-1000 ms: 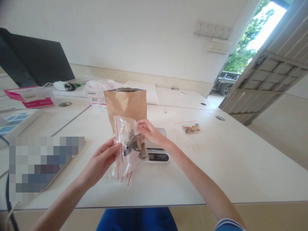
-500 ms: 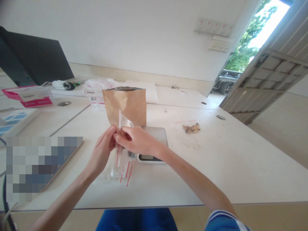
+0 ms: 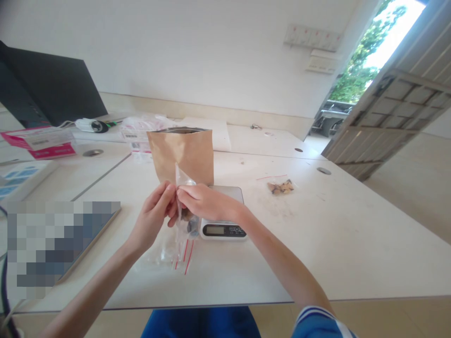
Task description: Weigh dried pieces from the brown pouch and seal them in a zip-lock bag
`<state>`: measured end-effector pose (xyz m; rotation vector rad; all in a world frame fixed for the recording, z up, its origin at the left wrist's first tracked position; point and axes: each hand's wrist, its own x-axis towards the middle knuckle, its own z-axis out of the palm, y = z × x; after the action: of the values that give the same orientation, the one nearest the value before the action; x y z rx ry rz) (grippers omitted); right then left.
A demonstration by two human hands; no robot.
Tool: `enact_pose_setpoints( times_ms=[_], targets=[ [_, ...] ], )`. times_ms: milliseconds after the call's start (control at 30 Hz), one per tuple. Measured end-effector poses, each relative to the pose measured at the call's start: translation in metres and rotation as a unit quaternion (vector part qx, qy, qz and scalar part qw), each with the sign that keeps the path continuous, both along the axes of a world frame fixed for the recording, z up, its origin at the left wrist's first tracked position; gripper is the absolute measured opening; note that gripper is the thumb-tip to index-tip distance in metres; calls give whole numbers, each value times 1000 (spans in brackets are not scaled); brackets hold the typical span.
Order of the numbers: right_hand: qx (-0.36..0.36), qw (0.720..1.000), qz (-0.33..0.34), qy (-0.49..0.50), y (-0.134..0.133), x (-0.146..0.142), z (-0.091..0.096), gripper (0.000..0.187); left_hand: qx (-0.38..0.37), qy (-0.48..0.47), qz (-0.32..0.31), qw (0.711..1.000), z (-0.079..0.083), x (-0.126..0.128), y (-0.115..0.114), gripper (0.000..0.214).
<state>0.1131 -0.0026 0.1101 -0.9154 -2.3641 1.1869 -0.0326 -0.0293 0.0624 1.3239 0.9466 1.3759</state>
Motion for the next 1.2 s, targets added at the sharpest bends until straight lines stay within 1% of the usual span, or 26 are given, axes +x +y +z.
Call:
enact_pose_setpoints(
  times_ms=[100,200,300,400,500,600,667,733,767,800,833,900,1000,1033,1100,1133,1200],
  targets=[
    [10,1000,14,-9,2,0,2,29,-17,-2,-26,1000,1,-2,2,37],
    [39,998,15,-48,2,-3,7,26,-66,-61,-55,994,-2,-4,6,38],
    [59,995,7,-83,0,-5,14,27,-84,-104,-52,990,-4,-5,8,39],
    [61,995,12,-75,-1,-7,17,27,-68,-89,-45,993,-4,-5,9,37],
    [63,997,16,-50,4,-5,16,23,-28,-53,-46,997,-2,-2,8,36],
    [78,995,23,-51,20,5,12,24,15,-24,-20,999,-2,3,7,36],
    [112,993,-11,-42,35,18,9,26,33,-14,15,999,-2,4,6,36],
    [171,979,-110,-9,48,35,8,28,40,-11,55,998,-3,1,5,36],
    [188,971,-150,5,52,43,9,29,40,-9,73,996,-3,-1,4,36],
    [193,965,-175,19,54,50,11,31,39,-5,85,996,-4,-3,3,36],
    [183,966,-182,29,54,56,14,31,35,-4,92,995,-5,-5,2,36],
    [149,973,-166,63,48,61,20,32,27,-38,96,994,-7,-7,2,36],
    [115,977,-117,133,37,54,26,33,7,-178,72,981,-10,-4,8,37],
    [115,974,-108,162,34,50,26,33,-9,-221,59,974,-11,-2,12,37],
    [122,961,-107,225,33,43,24,33,-54,-271,48,960,-15,1,22,33],
    [119,953,-107,259,33,40,22,33,-73,-284,56,955,-16,3,27,28],
    [89,942,-95,310,37,35,18,33,-93,-301,69,947,-20,8,34,19]
  ],
)
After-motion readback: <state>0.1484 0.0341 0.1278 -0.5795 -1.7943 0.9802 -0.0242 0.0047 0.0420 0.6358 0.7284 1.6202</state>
